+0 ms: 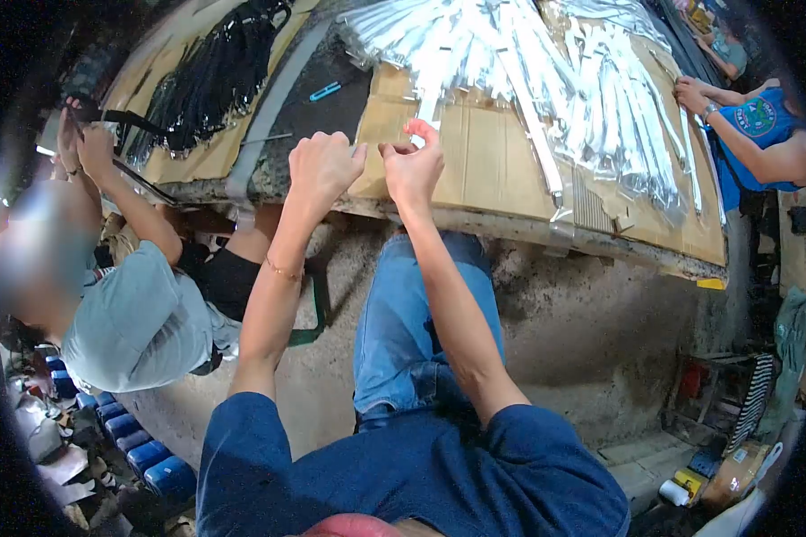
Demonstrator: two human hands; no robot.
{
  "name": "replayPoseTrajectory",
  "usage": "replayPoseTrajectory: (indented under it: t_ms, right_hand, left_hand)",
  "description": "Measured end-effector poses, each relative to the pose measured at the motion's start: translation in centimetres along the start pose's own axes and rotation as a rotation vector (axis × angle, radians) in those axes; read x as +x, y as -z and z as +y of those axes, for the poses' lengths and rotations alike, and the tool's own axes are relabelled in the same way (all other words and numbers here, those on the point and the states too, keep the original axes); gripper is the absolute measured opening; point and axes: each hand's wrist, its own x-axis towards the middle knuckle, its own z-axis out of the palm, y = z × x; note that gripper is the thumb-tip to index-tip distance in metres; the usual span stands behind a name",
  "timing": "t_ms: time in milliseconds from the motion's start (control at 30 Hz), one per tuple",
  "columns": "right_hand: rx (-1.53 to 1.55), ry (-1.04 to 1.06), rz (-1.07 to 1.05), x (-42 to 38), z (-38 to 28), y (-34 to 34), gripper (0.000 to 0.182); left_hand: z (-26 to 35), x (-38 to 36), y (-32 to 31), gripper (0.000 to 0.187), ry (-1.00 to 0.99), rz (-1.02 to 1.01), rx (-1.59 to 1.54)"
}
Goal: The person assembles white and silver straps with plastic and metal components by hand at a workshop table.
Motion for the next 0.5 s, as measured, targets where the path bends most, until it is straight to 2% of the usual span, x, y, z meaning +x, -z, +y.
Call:
replayPoseTrajectory:
  t_ms: [67,133,200,267,400,433,467,500]
  right_hand:
    - [-0.058,0.049,0.031,1.5,1.7,-1.1,0.048]
    - [-0.463,0.252,0.063,2.9,2.4,-2.5,0.048]
    - [-0.469,0.252,0.024,3.3,2.2,-3.0,0.046]
    - [-0.872,0.530,-0.037,3.9,2.5,-2.6,0.045]
    - [-0.943,0.625,-0.011,5.9,2.0,-1.5,0.045]
    - [-0.692,0.584,0.018,6.4,1.5,-0.6,0.044]
    - [-0.442,0.542,0.046,7.1,1.0,0.2,0.043]
    - [-0.440,0.540,0.041,7.3,0.4,1.3,0.043]
  left_hand:
    - [-0.3,1.9,-1.1,0.041,-0.007,0.002,0.053]
    - [-0.5,4.0,-2.7,0.039,-0.037,-0.076,0.138]
    - [-0.5,5.4,-4.5,0.034,-0.039,-0.084,0.160]
    - [-0.6,6.5,-6.4,0.017,-0.130,-0.120,0.314]
    - [-0.7,7.2,-5.2,0.019,-0.048,-0.223,0.225]
    - [-0.9,7.5,-5.1,0.019,-0.046,-0.228,0.233]
    - [-1.1,8.0,-5.0,0.033,-0.034,-0.280,0.229]
    - [-1.2,8.5,-5.0,0.047,-0.021,-0.334,0.218]
